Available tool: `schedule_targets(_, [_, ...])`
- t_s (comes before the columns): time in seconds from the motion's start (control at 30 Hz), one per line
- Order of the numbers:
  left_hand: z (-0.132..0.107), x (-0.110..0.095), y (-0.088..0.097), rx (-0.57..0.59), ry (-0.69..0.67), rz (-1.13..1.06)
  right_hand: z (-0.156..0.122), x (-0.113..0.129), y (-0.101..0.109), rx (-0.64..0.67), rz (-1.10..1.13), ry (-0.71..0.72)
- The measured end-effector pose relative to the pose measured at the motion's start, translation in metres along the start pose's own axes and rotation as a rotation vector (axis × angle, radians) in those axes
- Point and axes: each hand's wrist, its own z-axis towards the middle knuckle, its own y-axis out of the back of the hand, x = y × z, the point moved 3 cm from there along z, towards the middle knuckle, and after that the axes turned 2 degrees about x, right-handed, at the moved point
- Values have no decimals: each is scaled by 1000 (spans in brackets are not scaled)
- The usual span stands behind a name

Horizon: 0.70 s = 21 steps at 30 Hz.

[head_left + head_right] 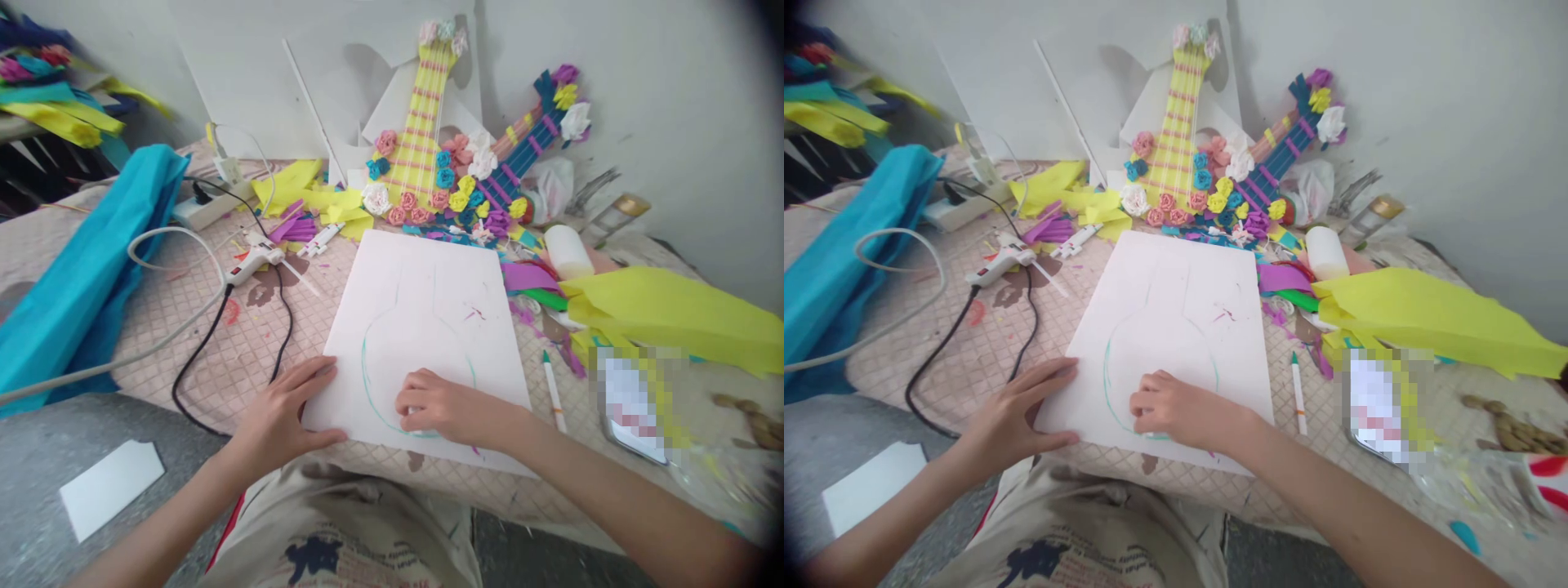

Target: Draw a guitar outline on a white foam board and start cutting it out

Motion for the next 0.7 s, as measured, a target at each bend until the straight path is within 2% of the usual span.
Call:
schedule_targets(0.07, [0, 0, 0, -1, -6, 13, -9, 1, 2, 38, 19, -22])
schedule_targets(0.13, [0, 0, 0, -3, -8, 20, -12, -1, 5, 4, 48, -59])
schedule_targets(0.27, [0, 2, -1, -2, -1, 6, 1, -13, 6, -247, 60, -143])
schedule_targets(0.33, [0, 2, -2, 4, -2, -3, 12, -15, 2, -295, 26, -139])
schedule_targets(0.5, [0, 0, -2, -20, -13, -12, 32, -15, -7, -231, -160, -100])
schedule_targets(0.7, [0, 0, -2, -34, -27, -18, 49, -26, 1, -239, -305, -123])
